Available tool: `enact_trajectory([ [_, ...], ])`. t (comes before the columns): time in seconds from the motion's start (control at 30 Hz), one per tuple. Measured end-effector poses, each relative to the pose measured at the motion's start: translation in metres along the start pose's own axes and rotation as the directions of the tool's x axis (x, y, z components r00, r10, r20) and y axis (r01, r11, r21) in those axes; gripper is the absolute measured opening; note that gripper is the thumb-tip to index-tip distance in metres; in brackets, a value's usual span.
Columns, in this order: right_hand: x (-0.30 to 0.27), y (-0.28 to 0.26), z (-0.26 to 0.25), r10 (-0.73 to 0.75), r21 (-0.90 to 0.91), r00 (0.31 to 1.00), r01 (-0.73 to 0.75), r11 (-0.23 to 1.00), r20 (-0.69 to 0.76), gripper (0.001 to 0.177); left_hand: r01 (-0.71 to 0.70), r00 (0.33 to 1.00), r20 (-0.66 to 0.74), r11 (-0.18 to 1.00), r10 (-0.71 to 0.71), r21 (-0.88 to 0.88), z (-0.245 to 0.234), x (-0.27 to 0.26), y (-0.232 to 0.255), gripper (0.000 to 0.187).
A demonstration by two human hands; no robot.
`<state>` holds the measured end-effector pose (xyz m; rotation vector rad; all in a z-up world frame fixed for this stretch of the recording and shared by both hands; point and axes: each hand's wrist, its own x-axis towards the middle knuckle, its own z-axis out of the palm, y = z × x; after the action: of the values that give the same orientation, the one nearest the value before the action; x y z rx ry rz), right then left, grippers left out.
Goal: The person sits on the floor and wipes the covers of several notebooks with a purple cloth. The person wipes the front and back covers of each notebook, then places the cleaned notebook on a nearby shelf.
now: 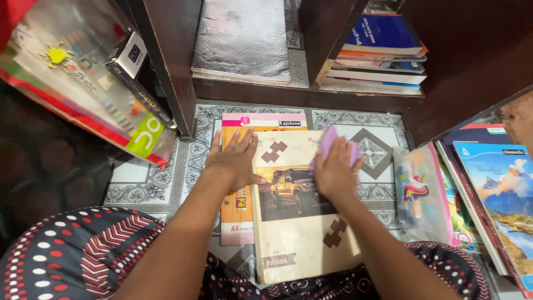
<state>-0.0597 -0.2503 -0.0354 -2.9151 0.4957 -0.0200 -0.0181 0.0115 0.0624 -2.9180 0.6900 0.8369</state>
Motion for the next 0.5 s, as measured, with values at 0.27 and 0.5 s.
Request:
enact_trajectory([
  [0.27, -0.092, -0.050, -0.023, -0.616, -0.058, 0.785, 0.620, 0.783, 0.075, 0.076, -0.007, 0.998, -0.061, 1.000, 0.006, -0.014, 0.011, 0.000, 0.000, 0.113],
  [0.5, -0.051, 0.011, -0.034, -0.080, 0.138, 0.993, 0.068, 0.988, 0.085, 0.078, -0.026, 0.990, -0.139, 0.980, -0.001, -0.195, 0.012, 0.000, 0.008, 0.111],
])
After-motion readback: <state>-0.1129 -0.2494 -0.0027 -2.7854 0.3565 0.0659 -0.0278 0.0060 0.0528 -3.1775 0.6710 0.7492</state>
